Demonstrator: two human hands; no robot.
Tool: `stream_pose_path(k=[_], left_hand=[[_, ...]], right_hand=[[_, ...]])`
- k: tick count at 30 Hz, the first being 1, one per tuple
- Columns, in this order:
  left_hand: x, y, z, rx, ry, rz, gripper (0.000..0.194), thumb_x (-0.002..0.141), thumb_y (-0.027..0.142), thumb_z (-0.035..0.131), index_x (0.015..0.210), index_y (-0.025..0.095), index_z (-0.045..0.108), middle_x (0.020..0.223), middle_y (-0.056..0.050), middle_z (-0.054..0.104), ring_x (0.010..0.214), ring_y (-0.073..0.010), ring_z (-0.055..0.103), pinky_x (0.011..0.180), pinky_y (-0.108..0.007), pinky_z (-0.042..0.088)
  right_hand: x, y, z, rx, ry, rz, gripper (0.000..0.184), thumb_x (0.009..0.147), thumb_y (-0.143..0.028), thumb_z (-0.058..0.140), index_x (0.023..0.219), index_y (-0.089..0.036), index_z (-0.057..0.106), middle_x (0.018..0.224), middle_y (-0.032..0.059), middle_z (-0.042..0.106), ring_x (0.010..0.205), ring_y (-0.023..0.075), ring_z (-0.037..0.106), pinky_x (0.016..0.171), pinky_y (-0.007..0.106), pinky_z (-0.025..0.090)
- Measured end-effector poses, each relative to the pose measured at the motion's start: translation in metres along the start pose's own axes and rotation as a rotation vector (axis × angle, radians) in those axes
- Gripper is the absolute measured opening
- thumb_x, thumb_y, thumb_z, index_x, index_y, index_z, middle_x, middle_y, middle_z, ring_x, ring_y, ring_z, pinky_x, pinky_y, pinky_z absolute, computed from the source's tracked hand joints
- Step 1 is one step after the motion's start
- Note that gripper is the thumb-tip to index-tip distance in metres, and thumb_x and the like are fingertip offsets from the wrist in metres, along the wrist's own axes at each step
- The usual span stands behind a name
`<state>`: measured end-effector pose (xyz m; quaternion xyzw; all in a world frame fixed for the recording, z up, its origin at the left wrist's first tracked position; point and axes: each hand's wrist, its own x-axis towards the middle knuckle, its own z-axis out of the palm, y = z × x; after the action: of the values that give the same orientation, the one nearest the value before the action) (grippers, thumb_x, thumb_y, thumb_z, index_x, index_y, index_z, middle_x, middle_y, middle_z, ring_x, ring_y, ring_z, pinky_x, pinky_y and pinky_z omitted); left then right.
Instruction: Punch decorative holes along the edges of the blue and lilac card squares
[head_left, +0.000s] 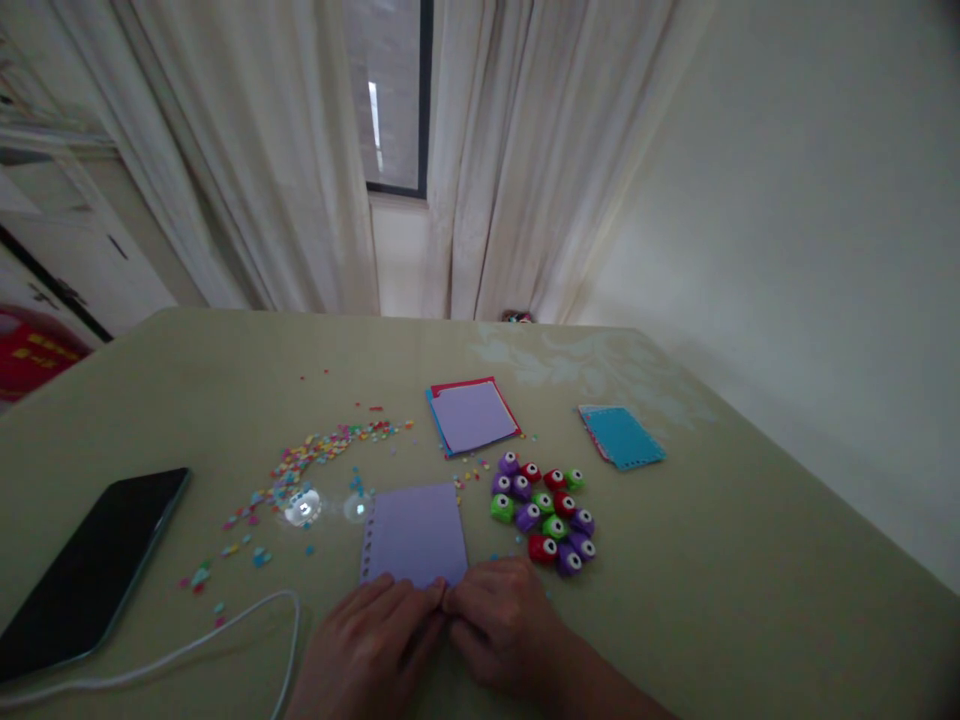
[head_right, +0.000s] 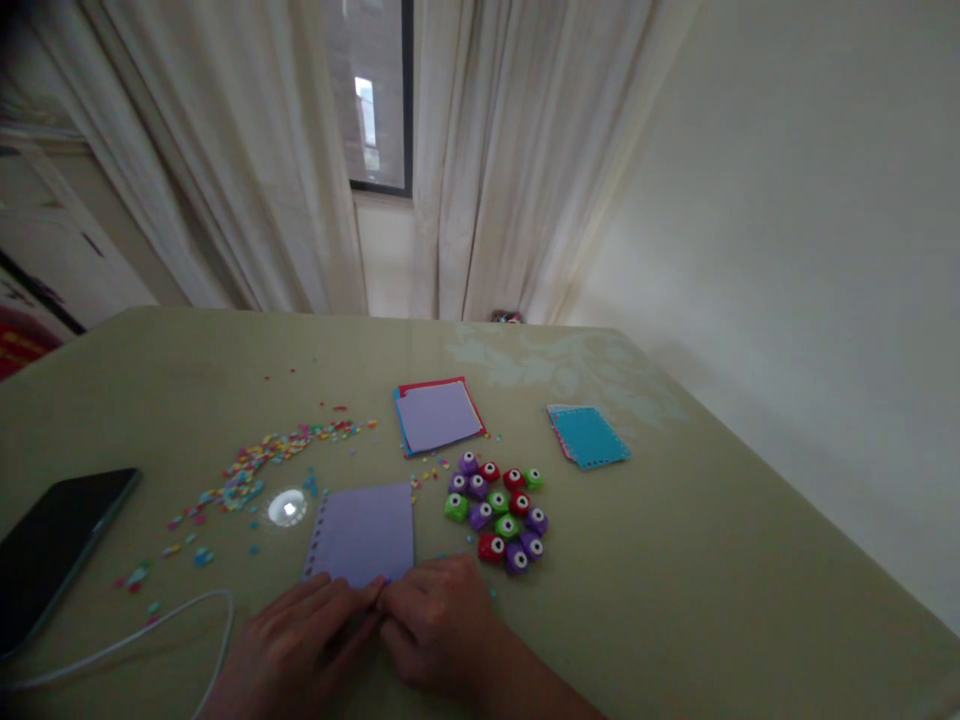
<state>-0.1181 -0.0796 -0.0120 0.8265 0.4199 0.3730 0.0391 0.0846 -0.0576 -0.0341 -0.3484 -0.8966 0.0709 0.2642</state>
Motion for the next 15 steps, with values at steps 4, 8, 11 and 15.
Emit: stream_pose_path(k=[4,8,11,15], left_hand=[[-0.005,-0.006,0.002,-0.05,-0.025,-0.021,0.031,0.116,0.039,0.041,0.101,0.028,0.067,0.075,0.004,0.072,0.063,-0.017,0.071,0.059,-0.03,0.055],[-0.013,-0.011,0.001,-0.068,-0.068,-0.031,0.022,0.114,0.032,0.046,0.109,0.028,0.067,0.083,0.002,0.075,0.07,-0.0173,0.072,0.067,-0.03,0.056],[-0.016,-0.011,-0.001,-0.041,-0.099,-0.029,0.018,0.111,0.027,0.05,0.112,0.027,0.068,0.086,0.001,0.075,0.074,-0.0181,0.073,0.071,-0.031,0.056],[-0.013,-0.01,0.0,-0.005,-0.13,-0.041,0.018,0.107,0.022,0.053,0.115,0.026,0.069,0.093,-0.001,0.076,0.081,-0.0191,0.074,0.079,-0.033,0.059]], right_hand=[[0.001,0.001,0.002,-0.019,0.034,-0.026,0.013,0.088,-0.022,0.059,0.075,-0.023,0.059,0.062,-0.0012,0.063,0.055,0.0153,0.058,0.057,0.031,0.032],[0.004,0.002,0.002,-0.028,0.016,-0.042,0.01,0.087,-0.022,0.062,0.078,-0.023,0.061,0.065,-0.0008,0.065,0.056,0.0156,0.057,0.058,0.03,0.034],[0.006,0.003,0.001,-0.027,0.0,-0.048,0.007,0.088,-0.022,0.062,0.081,-0.023,0.063,0.066,-0.0007,0.067,0.058,0.0161,0.058,0.058,0.03,0.036],[0.007,0.005,-0.002,-0.025,-0.071,-0.04,0.004,0.09,-0.022,0.063,0.087,-0.022,0.066,0.073,0.0002,0.071,0.063,0.0168,0.064,0.061,0.029,0.041]])
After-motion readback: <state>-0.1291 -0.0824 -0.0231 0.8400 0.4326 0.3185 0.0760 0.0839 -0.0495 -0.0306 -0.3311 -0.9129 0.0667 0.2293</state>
